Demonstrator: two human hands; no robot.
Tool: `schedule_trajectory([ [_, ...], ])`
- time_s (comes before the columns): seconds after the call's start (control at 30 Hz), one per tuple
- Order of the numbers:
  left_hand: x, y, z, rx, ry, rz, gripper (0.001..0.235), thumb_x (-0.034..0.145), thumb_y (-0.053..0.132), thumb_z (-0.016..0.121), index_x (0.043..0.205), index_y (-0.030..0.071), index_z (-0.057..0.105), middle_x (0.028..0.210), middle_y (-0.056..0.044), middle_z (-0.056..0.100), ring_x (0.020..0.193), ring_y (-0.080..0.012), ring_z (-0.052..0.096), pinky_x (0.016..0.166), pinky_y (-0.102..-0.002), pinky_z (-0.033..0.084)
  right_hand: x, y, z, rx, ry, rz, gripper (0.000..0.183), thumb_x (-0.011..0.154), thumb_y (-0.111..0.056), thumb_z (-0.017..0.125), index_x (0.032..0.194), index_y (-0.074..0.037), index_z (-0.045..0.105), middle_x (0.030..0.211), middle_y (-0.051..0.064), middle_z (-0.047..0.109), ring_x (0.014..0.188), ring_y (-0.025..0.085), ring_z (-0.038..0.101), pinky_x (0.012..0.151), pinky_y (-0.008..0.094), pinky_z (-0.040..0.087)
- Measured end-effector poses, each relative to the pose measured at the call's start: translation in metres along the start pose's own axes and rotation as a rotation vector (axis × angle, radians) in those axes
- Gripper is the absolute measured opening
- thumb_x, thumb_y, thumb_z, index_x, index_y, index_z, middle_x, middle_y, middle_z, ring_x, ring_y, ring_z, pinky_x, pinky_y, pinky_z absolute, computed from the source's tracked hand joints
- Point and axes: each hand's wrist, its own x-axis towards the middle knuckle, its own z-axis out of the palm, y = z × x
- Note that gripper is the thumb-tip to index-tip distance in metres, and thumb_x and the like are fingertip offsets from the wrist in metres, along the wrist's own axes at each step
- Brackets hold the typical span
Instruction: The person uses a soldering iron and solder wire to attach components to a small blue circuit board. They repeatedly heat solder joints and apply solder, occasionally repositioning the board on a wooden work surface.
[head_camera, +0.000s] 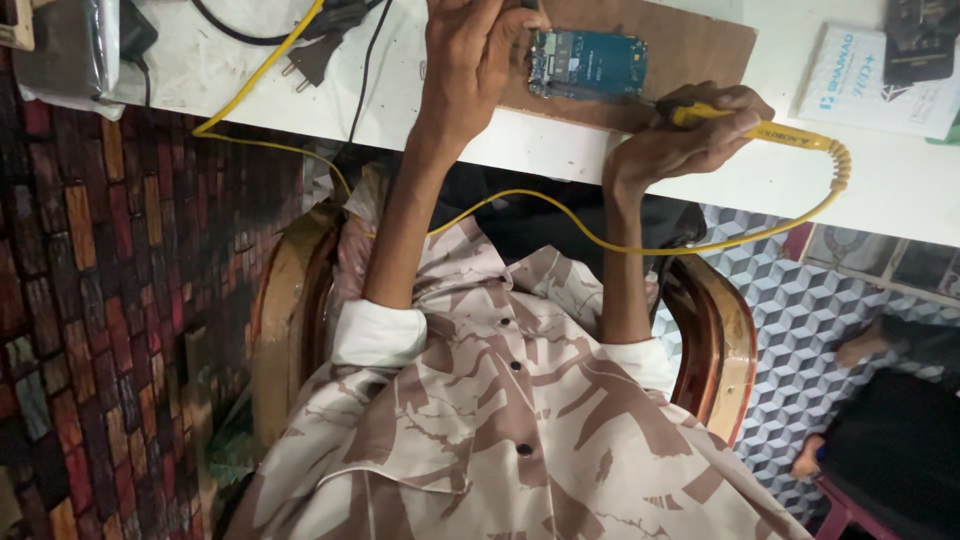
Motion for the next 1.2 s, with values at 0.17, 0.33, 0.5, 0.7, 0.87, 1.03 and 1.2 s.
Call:
schedule_trajectory([
  [0.17,-0.001,-0.002,0.002,0.019,-0.027,-0.052,0.013,0.109,0.013,0.062,0.116,0.006,0.071,0.08,-0.004,0.069,0.074,-0.0209,0.063,0.086,-0.037,0.047,-0.001,0.01,-0.009,-0.089,0.009,0.041,0.046,0.107,-0.055,0.041,0.099,-0.01,0.049,0.079,0.004,0.054,0.065,0.013,0.054,0.055,0.026,0.045],
  [0.33,0.0,-0.002,0.0,-0.05,-0.005,-0.039,0.024,0.113,0.007,0.054,0.136,0.002,0.057,0.097,-0.005,0.077,0.09,-0.0213,0.074,0.094,-0.036,0.054,-0.005,0.019,-0.015,-0.185,0.038,-0.025,0.051,0.108,-0.055,0.042,0.109,-0.006,0.054,0.092,0.006,0.055,0.081,0.014,0.057,0.071,0.027,0.05],
  [0.5,-0.003,0.0,0.003,0.008,-0.013,-0.059,0.028,0.113,0.006,0.057,0.14,0.007,0.055,0.096,-0.004,0.078,0.092,-0.0206,0.075,0.094,-0.034,0.056,-0.009,0.023,-0.016,-0.117,0.041,0.004,0.05,0.111,-0.053,0.046,0.108,-0.003,0.052,0.092,0.005,0.051,0.08,0.014,0.053,0.071,0.027,0.047],
  [0.7,-0.009,0.005,0.011,0.017,0.059,-0.115,0.029,0.11,0.004,0.056,0.139,0.003,0.055,0.095,-0.004,0.076,0.079,-0.0164,0.072,0.073,-0.03,0.058,-0.012,0.029,-0.019,0.055,-0.011,0.019,0.047,0.107,-0.051,0.054,0.112,-0.004,0.05,0.091,0.007,0.054,0.08,0.016,0.054,0.072,0.028,0.047],
  [0.87,-0.008,0.004,0.008,-0.018,0.034,-0.175,0.02,0.109,-0.001,0.052,0.124,0.005,0.063,0.095,-0.004,0.078,0.065,-0.0155,0.064,0.06,-0.032,0.049,-0.012,0.034,-0.025,0.108,-0.039,0.064,0.047,0.106,-0.05,0.054,0.116,-0.005,0.047,0.097,0.006,0.051,0.088,0.014,0.055,0.086,0.03,0.053],
  [1.03,-0.005,0.008,0.004,0.054,0.067,-0.056,0.021,0.112,0.008,0.051,0.131,0.002,0.059,0.1,0.0,0.077,0.075,-0.0186,0.066,0.077,-0.035,0.047,-0.014,0.032,-0.022,0.089,-0.092,0.002,0.043,0.11,-0.05,0.053,0.108,-0.008,0.045,0.088,0.004,0.049,0.077,0.01,0.052,0.075,0.026,0.049],
  [1.2,-0.003,0.009,0.003,0.112,0.033,-0.094,0.017,0.111,0.013,0.052,0.119,0.01,0.066,0.1,0.002,0.079,0.061,-0.0167,0.055,0.077,-0.036,0.039,-0.015,0.024,-0.018,0.143,-0.071,0.005,0.044,0.108,-0.05,0.054,0.107,-0.008,0.042,0.092,0.004,0.045,0.078,0.012,0.047,0.081,0.027,0.051],
])
